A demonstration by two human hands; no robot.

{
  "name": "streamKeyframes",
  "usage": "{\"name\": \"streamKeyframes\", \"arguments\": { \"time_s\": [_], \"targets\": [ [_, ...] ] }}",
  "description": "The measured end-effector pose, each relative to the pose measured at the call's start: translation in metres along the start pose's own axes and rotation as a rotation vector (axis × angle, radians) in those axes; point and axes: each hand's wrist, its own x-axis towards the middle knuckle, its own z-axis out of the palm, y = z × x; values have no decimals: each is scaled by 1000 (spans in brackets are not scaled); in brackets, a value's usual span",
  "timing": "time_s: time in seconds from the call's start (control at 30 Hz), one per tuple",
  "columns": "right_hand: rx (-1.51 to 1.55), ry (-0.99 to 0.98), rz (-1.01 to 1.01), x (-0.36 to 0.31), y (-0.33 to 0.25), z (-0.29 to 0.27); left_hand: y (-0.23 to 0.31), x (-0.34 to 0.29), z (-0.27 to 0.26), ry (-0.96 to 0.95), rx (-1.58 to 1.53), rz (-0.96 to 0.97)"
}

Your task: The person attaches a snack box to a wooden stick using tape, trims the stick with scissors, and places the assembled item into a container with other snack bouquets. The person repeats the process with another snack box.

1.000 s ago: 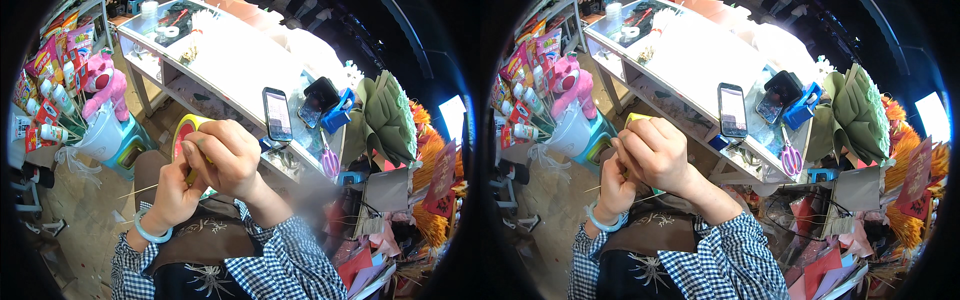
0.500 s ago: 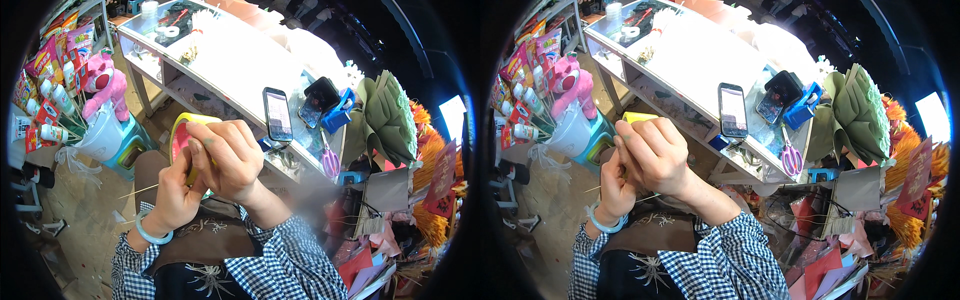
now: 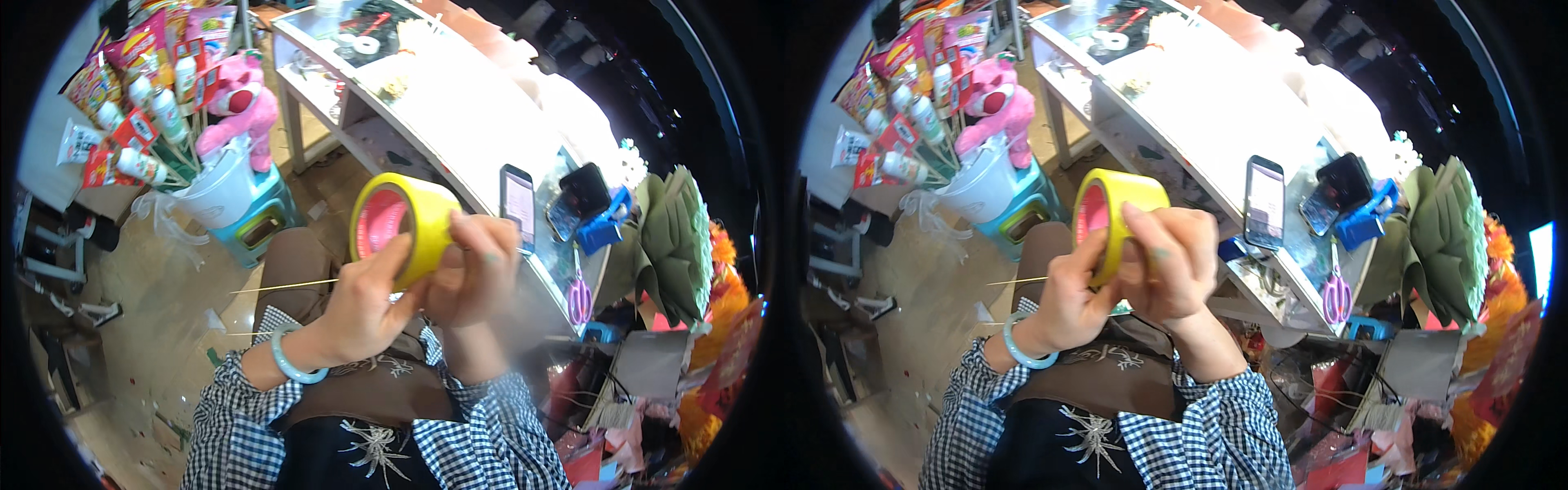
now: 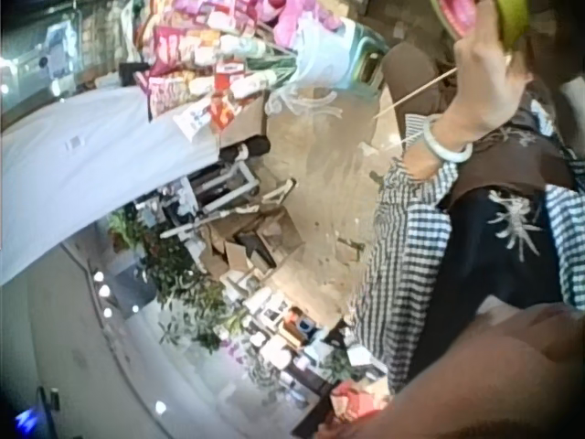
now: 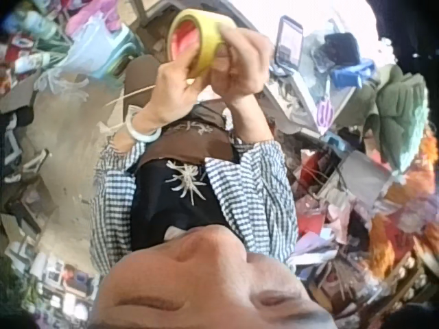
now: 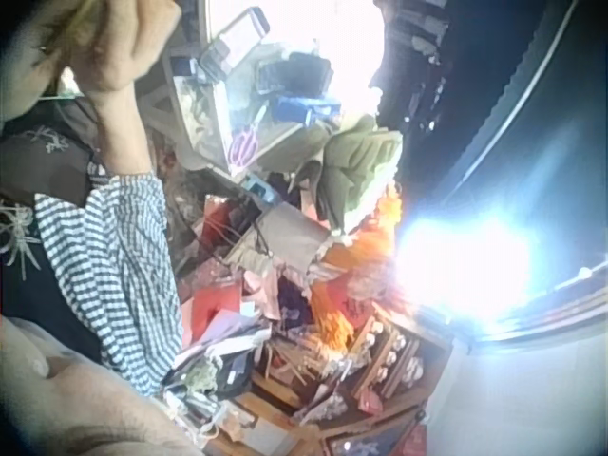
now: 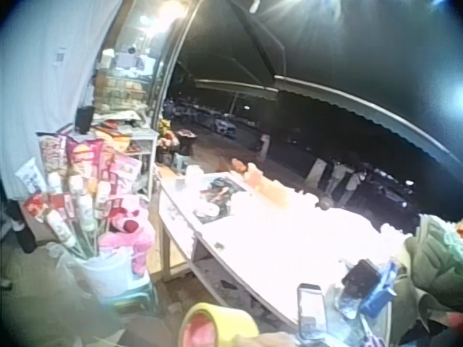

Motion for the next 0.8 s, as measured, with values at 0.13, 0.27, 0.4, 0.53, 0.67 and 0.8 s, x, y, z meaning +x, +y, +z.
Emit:
{"name": "streamKeyframes", "arguments": {
  "time_s": [0.13, 0.27, 0.4, 0.53, 0.67, 0.8],
  "targets": [
    [55, -81, 132, -3, -1, -3, -5, 1, 3, -11, -19, 4],
    [70, -75, 171, -8, 2, -1, -8, 0, 5, -4, -4, -6],
    [83, -83, 207, -14, 5, -2, -10, -1, 8, 5, -20, -10],
    [240, -26, 403, -18, 5, -4, -13, -1, 11, -23, -81, -46],
    [223, -57, 414, -16, 10, -7, -17, 1, 14, -45, -35, -14],
    [38, -128, 242, -16, 8, -11, -18, 1, 20, -10, 50, 19]
  ]
}}
